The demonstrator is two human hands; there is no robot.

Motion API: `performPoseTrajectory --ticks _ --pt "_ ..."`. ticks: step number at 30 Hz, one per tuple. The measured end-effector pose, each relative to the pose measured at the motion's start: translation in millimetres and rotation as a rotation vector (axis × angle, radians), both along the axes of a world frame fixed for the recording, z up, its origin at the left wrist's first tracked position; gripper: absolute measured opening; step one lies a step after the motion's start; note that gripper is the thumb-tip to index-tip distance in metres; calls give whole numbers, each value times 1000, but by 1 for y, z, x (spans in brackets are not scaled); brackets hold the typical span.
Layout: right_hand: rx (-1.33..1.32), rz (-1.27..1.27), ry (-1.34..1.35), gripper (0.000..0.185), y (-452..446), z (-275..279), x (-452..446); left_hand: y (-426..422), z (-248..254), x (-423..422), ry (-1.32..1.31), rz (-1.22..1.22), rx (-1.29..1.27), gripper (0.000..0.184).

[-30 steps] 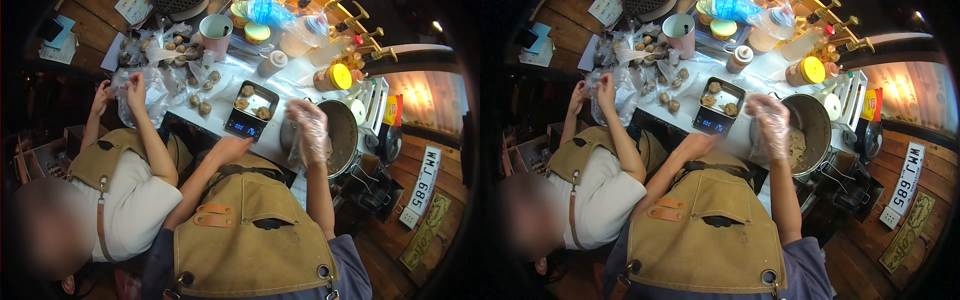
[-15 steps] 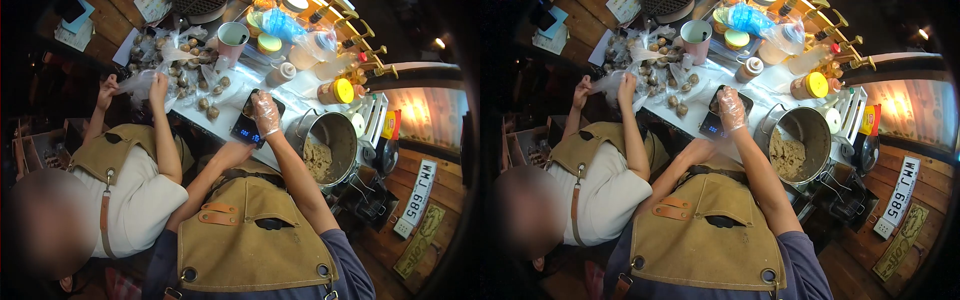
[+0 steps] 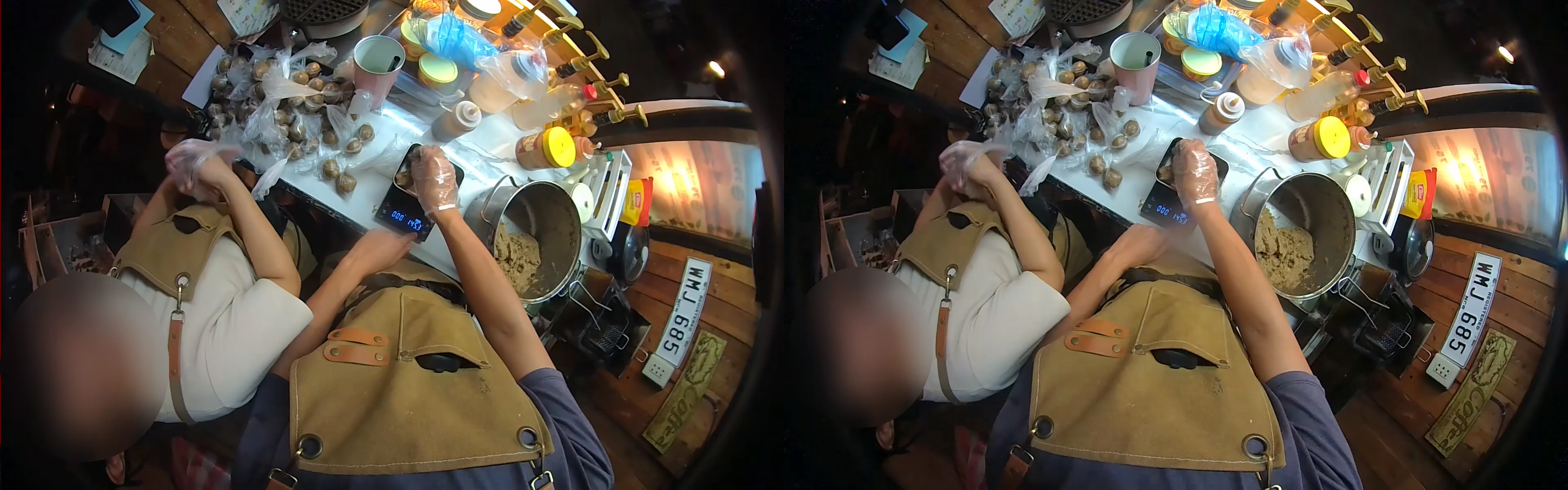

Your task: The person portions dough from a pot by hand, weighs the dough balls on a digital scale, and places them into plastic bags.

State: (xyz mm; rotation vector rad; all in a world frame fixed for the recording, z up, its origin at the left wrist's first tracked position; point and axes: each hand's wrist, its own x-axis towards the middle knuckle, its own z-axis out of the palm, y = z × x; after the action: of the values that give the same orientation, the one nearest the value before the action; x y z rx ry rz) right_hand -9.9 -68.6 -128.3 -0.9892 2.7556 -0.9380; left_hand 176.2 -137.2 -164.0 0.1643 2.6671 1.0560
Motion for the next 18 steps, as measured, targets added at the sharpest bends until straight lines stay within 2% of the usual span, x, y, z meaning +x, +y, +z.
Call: performPoseTrajectory --ticks 4,7,8,11,14,17,18 --pt "-107 -208 -264 19 0 -2 0 1 -7 0 14 0 7 36" --pt "-387 -437 -685 24 4 -7 -3 0 -10 1 95 2 16 37" --pt "-583 -507 -875 25 5 -8 -3 0 -10 1 55 1 8 36" --pt "-682 -589 -1040 24 10 23 1 -1 11 -1 -33 1 -4 36" --pt "-861 -531 -1117 27 17 29 4 -2 13 -2 -69 1 -2 37" --pt "-920 -463 -1197 37 21 54 6 -1 13 -3 -109 -15 -1 40" --pt "-901 -437 -1207 35 23 58 6 -1 14 -2 -113 -16 -2 40"
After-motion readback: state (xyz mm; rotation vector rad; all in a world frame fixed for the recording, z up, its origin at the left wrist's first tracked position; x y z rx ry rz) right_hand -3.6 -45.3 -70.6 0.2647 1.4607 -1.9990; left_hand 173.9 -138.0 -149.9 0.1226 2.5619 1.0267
